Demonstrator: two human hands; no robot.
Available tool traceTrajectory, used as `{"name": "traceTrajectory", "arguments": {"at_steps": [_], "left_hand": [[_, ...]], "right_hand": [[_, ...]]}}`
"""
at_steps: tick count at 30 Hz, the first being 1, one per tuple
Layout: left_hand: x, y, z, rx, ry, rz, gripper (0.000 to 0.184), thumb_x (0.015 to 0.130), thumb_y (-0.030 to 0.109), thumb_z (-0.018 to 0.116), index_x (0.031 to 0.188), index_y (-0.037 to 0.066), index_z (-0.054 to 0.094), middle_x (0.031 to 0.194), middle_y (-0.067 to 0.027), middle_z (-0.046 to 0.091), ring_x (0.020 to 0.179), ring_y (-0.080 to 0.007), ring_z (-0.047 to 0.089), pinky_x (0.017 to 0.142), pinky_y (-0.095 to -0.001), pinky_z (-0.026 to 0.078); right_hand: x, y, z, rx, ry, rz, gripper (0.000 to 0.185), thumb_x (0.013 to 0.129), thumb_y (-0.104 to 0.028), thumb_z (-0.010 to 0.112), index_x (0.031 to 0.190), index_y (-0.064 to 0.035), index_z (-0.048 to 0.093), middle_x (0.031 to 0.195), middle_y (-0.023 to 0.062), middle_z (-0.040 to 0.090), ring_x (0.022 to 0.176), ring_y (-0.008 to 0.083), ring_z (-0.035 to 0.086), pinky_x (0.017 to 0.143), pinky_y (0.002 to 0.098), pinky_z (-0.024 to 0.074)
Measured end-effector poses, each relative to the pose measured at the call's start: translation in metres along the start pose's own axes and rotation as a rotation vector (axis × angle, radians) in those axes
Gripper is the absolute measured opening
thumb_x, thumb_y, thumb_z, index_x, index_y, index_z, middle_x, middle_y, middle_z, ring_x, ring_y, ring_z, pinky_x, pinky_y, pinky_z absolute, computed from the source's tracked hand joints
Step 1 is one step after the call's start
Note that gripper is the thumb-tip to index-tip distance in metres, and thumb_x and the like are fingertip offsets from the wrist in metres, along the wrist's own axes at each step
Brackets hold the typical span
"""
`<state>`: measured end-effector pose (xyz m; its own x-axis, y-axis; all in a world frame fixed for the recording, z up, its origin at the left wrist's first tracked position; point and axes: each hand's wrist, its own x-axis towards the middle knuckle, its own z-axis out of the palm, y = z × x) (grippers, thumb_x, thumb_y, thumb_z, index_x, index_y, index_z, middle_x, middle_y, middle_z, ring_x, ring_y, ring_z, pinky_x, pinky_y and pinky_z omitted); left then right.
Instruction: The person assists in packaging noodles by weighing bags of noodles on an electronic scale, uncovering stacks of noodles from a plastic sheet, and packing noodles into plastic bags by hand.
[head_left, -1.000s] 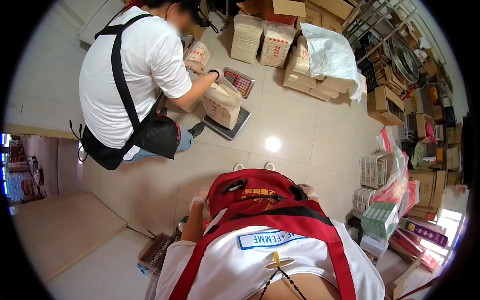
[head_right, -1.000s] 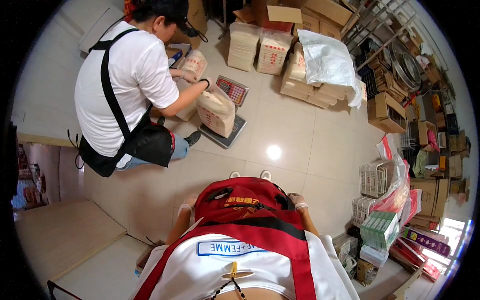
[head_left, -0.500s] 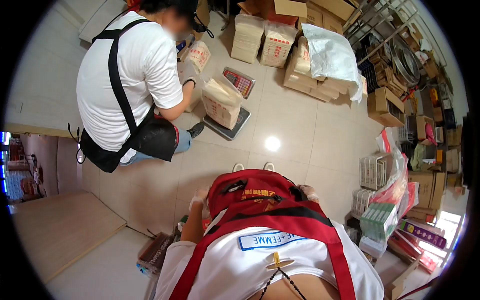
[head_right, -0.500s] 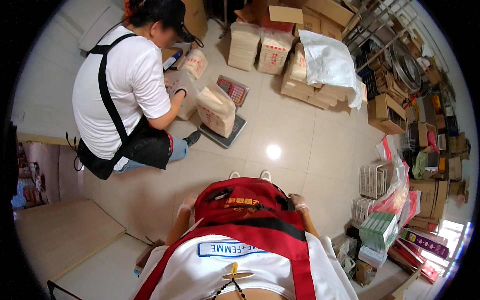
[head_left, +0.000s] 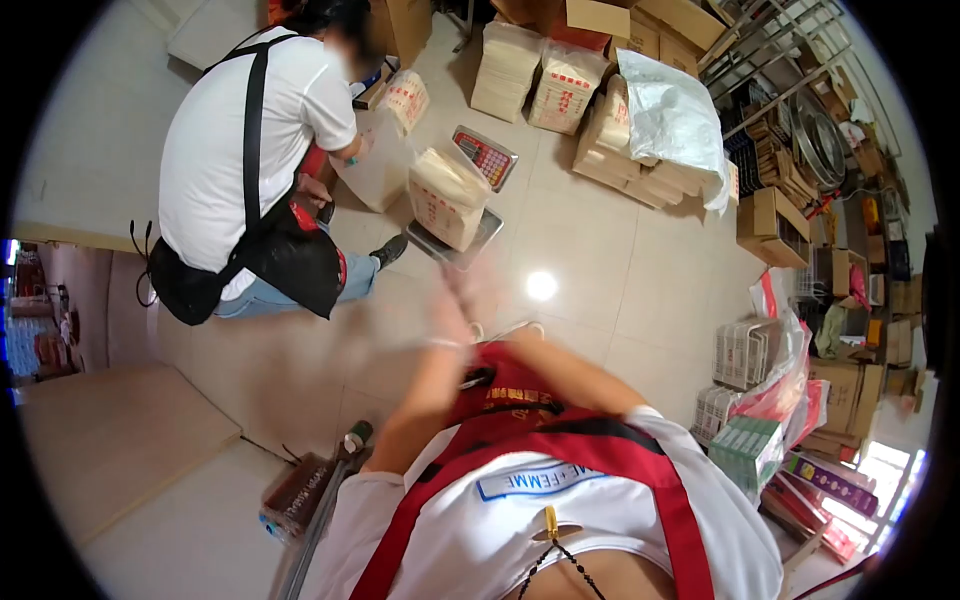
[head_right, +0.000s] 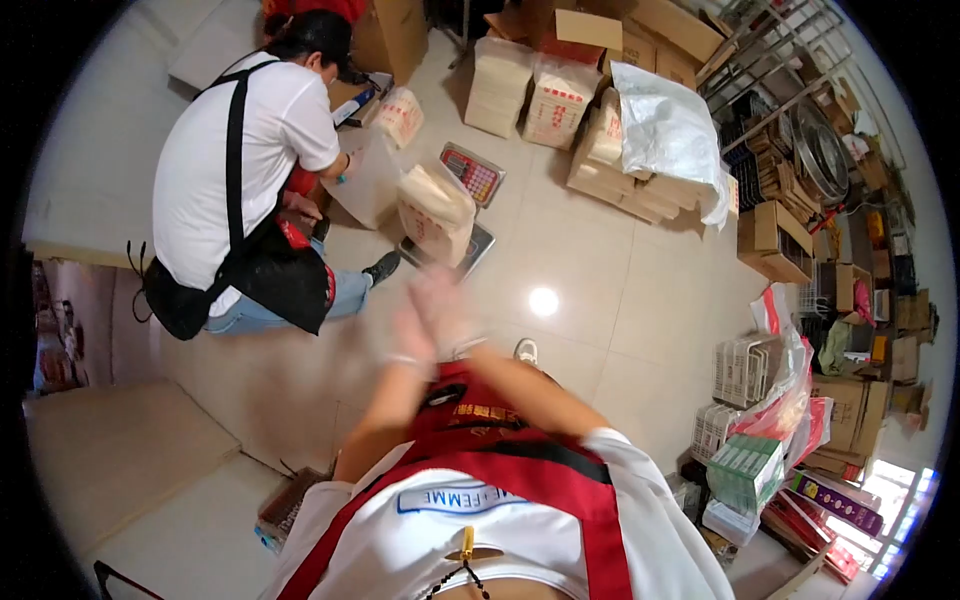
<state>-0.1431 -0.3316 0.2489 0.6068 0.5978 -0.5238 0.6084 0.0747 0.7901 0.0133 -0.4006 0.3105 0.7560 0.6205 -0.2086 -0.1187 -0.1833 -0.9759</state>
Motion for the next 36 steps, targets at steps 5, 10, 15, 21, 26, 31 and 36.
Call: {"name": "traceTrajectory", "arguments": {"at_steps": [5, 10, 15, 21, 26, 31, 36], "left_hand": [[-0.076, 0.006, 0.022, -0.128, -0.108, -0.056, 0.033, 0.081, 0.032, 0.033, 0.1, 0.008, 0.044, 0.094, -0.0132, 0.049, 0.083, -0.0252, 0.048, 0.073, -0.0367, 0.035], [-0.11, -0.086, -0.028, 0.168, 0.067, -0.43, 0.031, 0.08, 0.031, 0.038, 0.091, 0.005, 0.05, 0.08, -0.0171, 0.056, 0.07, -0.0263, 0.055, 0.063, -0.0355, 0.043], [-0.142, -0.216, -0.069, 0.923, 0.241, -0.372, 0.022, 0.074, 0.029, 0.048, 0.081, 0.008, 0.053, 0.064, -0.0114, 0.057, 0.055, -0.0246, 0.055, 0.049, -0.0342, 0.043], [-0.157, -0.229, -0.048, -0.777, 0.517, -1.002, 0.019, 0.074, 0.009, 0.04, 0.09, 0.006, 0.052, 0.067, -0.0071, 0.055, 0.055, -0.0164, 0.051, 0.047, -0.0272, 0.042], [-0.129, -0.287, 0.004, -0.817, 0.506, -0.631, 0.027, 0.075, 0.003, 0.035, 0.097, 0.003, 0.05, 0.07, -0.0067, 0.054, 0.057, -0.0174, 0.05, 0.048, -0.0289, 0.043], [-0.084, -0.348, 0.023, -1.104, 0.177, -0.417, 0.022, 0.074, 0.002, 0.033, 0.081, 0.004, 0.054, 0.064, -0.0043, 0.051, 0.055, -0.0162, 0.049, 0.049, -0.0278, 0.043], [-0.09, -0.263, 0.013, -0.878, 0.363, -0.654, 0.014, 0.075, 0.014, 0.046, 0.077, 0.003, 0.054, 0.061, -0.0051, 0.051, 0.055, -0.0166, 0.051, 0.052, -0.0273, 0.044]], "right_hand": [[-0.067, 0.031, 0.104, -0.178, -0.704, -0.346, 0.043, 0.081, -0.033, 0.041, 0.113, -0.0043, 0.038, 0.113, 0.0108, 0.04, 0.105, 0.018, 0.035, 0.09, 0.0247, 0.0266], [-0.08, 0.071, 0.066, -0.296, -0.939, 0.412, 0.038, 0.08, -0.037, 0.041, 0.087, -0.0023, 0.056, 0.078, 0.0044, 0.056, 0.072, 0.0152, 0.052, 0.072, 0.0252, 0.0411], [-0.012, 0.134, -0.062, -0.239, -0.453, 0.697, 0.033, 0.082, -0.03, 0.034, 0.099, -0.0081, 0.052, 0.093, 0.003, 0.056, 0.085, 0.0147, 0.051, 0.07, 0.0245, 0.0378], [-0.017, 0.141, -0.182, 0.023, -0.04, 0.806, 0.033, 0.079, -0.033, 0.038, 0.102, -0.0114, 0.05, 0.101, 0.0019, 0.053, 0.095, 0.0168, 0.047, 0.083, 0.0311, 0.0298], [-0.064, 0.178, -0.212, 0.036, 0.04, 0.801, 0.032, 0.077, -0.029, 0.043, 0.103, -0.0129, 0.05, 0.101, 0.0014, 0.054, 0.097, 0.0187, 0.046, 0.083, 0.0356, 0.0291], [-0.099, 0.201, -0.214, 0.065, 0.125, 0.771, 0.024, 0.074, -0.024, 0.047, 0.093, -0.0116, 0.054, 0.089, 0.002, 0.058, 0.078, 0.0172, 0.053, 0.063, 0.0307, 0.0393], [-0.106, 0.206, -0.225, -0.003, 0.171, 0.874, 0.023, 0.077, -0.019, 0.041, 0.095, -0.0109, 0.052, 0.087, 0.0024, 0.058, 0.073, 0.0164, 0.053, 0.061, 0.03, 0.0392]]}}
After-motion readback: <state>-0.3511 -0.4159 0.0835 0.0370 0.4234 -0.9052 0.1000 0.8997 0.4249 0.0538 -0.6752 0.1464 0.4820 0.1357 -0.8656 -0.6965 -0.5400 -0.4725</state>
